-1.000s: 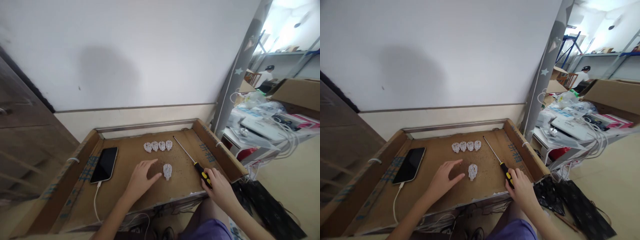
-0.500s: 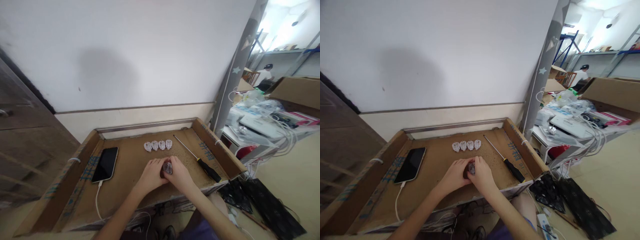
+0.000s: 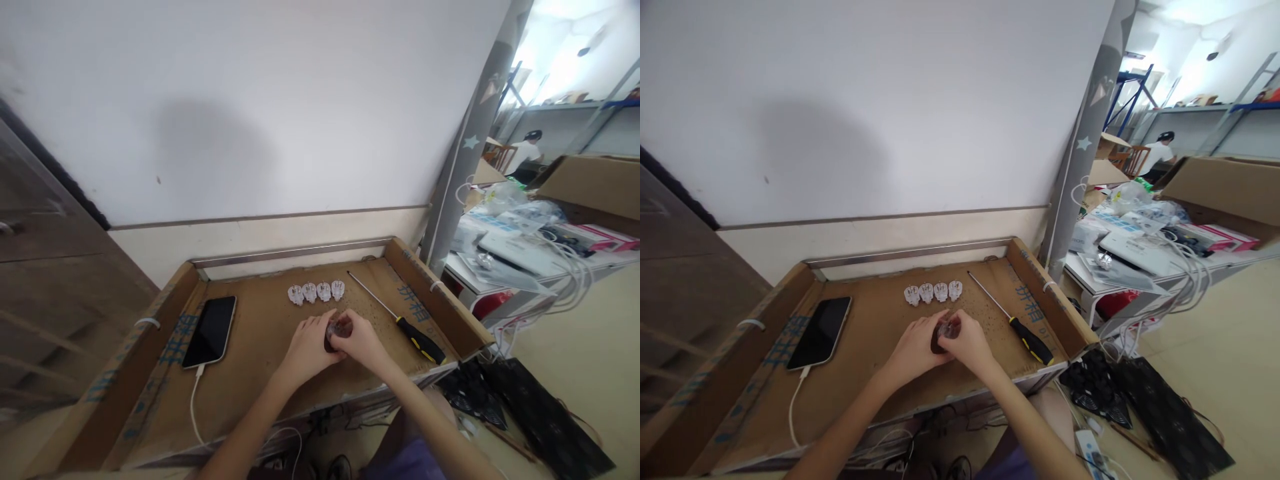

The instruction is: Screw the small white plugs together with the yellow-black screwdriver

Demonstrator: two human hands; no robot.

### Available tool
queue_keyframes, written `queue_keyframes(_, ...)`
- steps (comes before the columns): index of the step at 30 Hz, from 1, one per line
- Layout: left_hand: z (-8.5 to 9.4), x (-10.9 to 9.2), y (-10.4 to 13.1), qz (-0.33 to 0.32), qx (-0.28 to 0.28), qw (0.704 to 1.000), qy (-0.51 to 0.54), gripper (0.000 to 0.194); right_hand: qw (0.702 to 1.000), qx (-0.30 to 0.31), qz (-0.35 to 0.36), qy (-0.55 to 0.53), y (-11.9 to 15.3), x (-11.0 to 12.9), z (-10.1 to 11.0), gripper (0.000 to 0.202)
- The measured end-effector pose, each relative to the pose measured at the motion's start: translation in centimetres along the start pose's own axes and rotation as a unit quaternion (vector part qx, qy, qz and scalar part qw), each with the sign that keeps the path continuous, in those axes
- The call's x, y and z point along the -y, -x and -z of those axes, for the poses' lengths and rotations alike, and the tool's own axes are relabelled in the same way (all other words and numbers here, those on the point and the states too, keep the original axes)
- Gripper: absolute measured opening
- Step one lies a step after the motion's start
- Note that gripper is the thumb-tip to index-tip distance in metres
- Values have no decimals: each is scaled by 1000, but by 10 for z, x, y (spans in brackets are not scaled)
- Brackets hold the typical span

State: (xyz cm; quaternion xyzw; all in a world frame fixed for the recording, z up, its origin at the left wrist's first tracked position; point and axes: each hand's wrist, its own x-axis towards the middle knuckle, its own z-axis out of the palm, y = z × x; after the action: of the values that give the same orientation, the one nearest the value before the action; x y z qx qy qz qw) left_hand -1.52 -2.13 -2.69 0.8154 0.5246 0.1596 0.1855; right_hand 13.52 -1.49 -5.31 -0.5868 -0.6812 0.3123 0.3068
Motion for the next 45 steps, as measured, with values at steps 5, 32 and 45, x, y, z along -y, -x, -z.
queue_keyframes(5,-4,11,4,-18,-10,999,48,84,996,-16,14,-90,-8,-16,2,26)
queue_keyframes(32,0,38,-30,-55,-227,972,-38,6,961,-155,175,-150,-47,-11,-27,24)
queue_keyframes(45,2,43,-25,-16,-224,973,-51,14,959,-181,116,-186,-50,-20,-18,27)
